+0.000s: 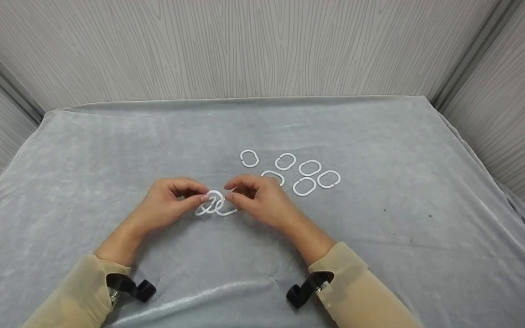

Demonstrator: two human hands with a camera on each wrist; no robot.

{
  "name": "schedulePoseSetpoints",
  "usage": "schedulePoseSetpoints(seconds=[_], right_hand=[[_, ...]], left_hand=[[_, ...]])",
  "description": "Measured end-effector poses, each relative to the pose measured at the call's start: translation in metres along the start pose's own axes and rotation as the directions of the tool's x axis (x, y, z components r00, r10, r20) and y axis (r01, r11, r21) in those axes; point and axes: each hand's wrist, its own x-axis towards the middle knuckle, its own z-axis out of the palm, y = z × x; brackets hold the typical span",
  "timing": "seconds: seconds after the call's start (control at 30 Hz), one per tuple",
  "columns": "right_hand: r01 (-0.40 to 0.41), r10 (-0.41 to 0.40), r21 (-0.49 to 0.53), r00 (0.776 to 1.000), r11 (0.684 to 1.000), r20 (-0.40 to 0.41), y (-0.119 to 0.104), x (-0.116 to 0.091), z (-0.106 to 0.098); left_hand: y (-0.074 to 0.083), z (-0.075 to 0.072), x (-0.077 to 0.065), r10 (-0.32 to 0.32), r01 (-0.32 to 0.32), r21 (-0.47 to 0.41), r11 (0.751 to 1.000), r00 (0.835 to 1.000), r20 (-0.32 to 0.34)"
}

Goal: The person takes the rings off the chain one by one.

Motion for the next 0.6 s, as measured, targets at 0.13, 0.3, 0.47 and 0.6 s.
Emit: schedulePoseSetpoints(seconds=[0.13, 0.3, 0.47, 0.6], right_hand=[[0.002, -0.002, -0.009, 1.000, 1.000, 0.018, -0.0009, -0.0002, 0.0000], [0.000, 0.000, -0.001, 0.999, 1.000, 0.035, -0.0022, -0.0004, 0.0009], [-0.004, 0.003, 0.008, 0.998, 1.000, 0.063, -0.0020, -0.0007, 0.0014], [-0.020, 0.018, 0.017, 0.996, 1.000, 0.087, -0.0011, -0.0004, 0.0019]], left_hand=[[-0.0004, 0.0002, 0.0001, -0.008, 0.008, -0.011, 1.000, 1.000, 0.022], [-0.0004, 0.0002, 0.0003, -0.019, 0.020, -0.022, 1.000, 0.999, 0.049], [-0.0003, 0.0003, 0.0004, -0.019, 0.020, -0.018, 1.000, 0.997, 0.072], [-0.0008, 0.0005, 0.0005, -0.022, 0.023, -0.016, 1.000, 0.996, 0.084]])
